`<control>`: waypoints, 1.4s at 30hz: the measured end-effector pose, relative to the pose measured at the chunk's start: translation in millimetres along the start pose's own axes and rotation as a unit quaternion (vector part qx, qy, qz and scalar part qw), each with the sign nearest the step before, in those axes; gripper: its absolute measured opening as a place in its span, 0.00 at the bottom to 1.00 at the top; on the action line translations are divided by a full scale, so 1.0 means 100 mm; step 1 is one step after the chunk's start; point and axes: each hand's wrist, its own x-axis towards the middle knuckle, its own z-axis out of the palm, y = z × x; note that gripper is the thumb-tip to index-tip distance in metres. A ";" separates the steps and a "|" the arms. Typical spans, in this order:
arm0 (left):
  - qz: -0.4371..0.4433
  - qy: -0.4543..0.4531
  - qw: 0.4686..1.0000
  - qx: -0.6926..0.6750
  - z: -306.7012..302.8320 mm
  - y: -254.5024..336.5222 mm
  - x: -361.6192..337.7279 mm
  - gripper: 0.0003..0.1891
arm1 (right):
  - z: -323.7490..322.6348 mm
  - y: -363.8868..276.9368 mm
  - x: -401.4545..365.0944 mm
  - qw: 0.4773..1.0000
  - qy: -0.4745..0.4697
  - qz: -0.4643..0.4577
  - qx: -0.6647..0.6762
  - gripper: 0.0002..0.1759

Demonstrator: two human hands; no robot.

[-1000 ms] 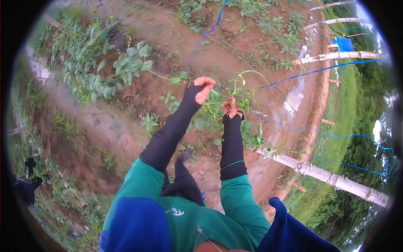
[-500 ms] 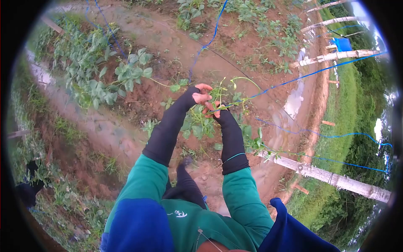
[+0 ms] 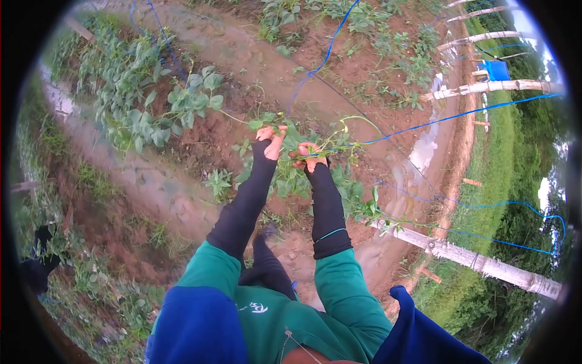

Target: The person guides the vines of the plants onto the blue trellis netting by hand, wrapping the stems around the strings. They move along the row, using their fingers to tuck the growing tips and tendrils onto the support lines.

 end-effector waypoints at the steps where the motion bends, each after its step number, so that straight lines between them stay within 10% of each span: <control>1: 0.000 0.000 1.000 0.000 -0.01 0.05 0.00 0.08 | 0.01 0.01 0.00 0.999 0.024 -0.026 0.014 0.16; 4: 0.081 0.016 0.993 -0.085 -0.07 0.23 -0.04 0.07 | 0.01 -0.02 0.04 0.999 0.012 -0.021 0.023 0.15; 6: -0.254 -0.066 0.916 -0.303 -0.14 0.34 -0.03 0.07 | 0.01 0.00 0.03 1.000 -0.010 -0.004 0.008 0.16; 9: -0.336 -0.108 0.877 -0.327 -0.20 0.38 0.05 0.07 | -0.02 0.00 0.02 1.000 -0.019 0.011 0.011 0.17; 19: -0.173 -0.194 0.929 -0.262 -0.12 0.43 0.00 0.13 | 0.07 0.07 0.12 0.996 0.050 -0.052 -0.045 0.16; 25: -0.228 -0.211 0.938 -0.152 -0.07 0.60 0.19 0.16 | 0.08 -0.13 -0.10 0.991 -0.129 -0.020 0.044 0.16; 32: -0.303 -0.256 0.886 -0.239 -0.24 0.56 0.16 0.13 | 0.03 -0.10 -0.08 0.983 -0.102 0.007 -0.151 0.16; 37: -0.281 -0.206 0.899 -0.267 -0.56 0.49 0.01 0.11 | -0.21 0.02 -0.23 0.982 0.164 -0.097 -0.014 0.16; 42: -0.140 -0.319 0.925 -0.151 -0.69 0.71 -0.22 0.09 | 0.06 0.16 -0.63 0.949 0.158 -0.264 -0.062 0.15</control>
